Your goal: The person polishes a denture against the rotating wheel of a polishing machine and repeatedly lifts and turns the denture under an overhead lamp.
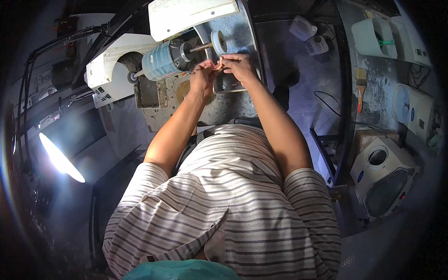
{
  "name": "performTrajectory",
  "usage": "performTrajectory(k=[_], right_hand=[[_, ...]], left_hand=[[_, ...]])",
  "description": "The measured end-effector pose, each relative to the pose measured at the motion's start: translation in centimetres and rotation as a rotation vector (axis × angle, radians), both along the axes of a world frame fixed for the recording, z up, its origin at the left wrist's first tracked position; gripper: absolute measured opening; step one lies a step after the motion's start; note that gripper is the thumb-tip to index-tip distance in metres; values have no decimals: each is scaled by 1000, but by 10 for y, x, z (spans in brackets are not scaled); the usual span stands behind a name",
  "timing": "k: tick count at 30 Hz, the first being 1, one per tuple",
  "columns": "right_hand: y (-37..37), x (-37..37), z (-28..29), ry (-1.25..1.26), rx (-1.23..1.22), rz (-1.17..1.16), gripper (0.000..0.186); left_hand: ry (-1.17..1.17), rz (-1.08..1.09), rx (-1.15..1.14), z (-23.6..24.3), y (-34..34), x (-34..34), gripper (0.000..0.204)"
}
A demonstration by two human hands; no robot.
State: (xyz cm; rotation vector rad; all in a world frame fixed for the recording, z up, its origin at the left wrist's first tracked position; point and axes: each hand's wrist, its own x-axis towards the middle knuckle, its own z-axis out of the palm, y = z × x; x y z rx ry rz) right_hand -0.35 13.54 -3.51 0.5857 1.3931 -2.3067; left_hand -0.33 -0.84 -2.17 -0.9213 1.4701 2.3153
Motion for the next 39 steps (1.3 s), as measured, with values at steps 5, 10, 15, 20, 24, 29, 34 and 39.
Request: performTrajectory(k=[5,10,15,20,24,29,34,39], right_hand=[[0,1,1,-15,14,16,24],[-4,-2,-1,-27,6,-23,22],[-6,-6,5,-53,-85,-34,16],[-7,-7,2,-53,-90,-45,14],[-8,-6,5,-58,-43,-97,15],[-10,-2,3,47,79,-177,18],[-7,-2,4,135,188,-247,20],[-4,-2,4,263,297,-274,21]], left_hand=[[213,-30,-172,9,5,-1,4],[522,-275,-671,24,8,-4,7],[838,-376,-1167,43,13,-8,22],[965,-432,-1189,46,11,-6,25],[978,-431,-1212,42,8,-5,23],[963,-409,-1198,33,8,-8,22],[861,-332,-1105,27,14,-9,18],[816,-267,-1056,15,18,-9,14]])
